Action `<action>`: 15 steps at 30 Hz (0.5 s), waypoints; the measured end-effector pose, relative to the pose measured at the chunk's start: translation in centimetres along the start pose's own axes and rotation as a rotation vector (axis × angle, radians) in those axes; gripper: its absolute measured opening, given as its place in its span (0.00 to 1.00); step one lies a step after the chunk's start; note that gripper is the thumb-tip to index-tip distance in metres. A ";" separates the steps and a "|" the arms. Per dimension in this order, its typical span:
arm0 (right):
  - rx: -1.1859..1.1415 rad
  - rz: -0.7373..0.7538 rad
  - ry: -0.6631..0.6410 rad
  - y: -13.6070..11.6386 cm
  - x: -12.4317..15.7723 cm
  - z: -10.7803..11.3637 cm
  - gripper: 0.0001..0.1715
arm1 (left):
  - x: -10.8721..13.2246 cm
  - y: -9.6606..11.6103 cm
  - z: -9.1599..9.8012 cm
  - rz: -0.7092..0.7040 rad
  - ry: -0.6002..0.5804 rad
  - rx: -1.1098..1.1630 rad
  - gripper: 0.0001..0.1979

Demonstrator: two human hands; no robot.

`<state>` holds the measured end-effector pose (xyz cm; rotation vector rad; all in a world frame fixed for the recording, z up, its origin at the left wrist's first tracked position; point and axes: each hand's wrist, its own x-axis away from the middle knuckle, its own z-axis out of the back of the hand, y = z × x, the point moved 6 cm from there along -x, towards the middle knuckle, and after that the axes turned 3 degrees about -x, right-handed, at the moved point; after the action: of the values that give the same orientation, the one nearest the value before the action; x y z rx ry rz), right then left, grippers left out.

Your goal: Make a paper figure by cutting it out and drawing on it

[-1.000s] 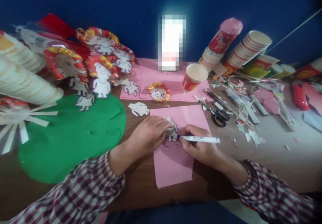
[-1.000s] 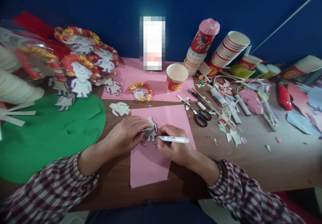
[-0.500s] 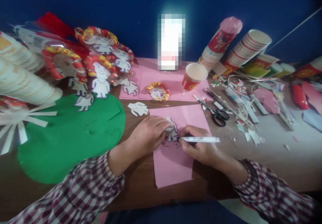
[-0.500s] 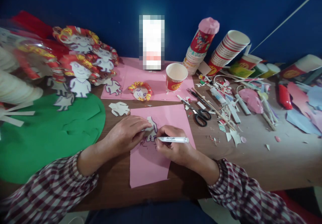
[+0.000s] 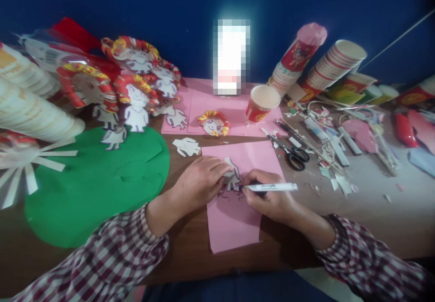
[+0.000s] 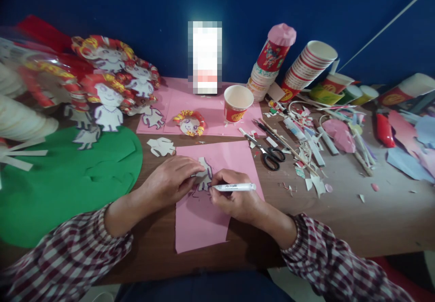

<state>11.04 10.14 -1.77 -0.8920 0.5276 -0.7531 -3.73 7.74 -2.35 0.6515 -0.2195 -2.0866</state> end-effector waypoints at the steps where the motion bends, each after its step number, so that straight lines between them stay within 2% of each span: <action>1: -0.006 -0.009 0.007 0.1 0.0 0.0 0.04 | 0.0 0.0 0.0 0.000 0.003 -0.003 0.10; 15: -0.043 -0.031 -0.025 0.3 0.0 -0.1 0.04 | 0.0 0.0 0.0 0.006 -0.005 0.003 0.11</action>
<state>11.10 10.22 -2.07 -0.9500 0.5099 -0.7603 -3.77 7.75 -2.35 0.6471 -0.2266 -2.0828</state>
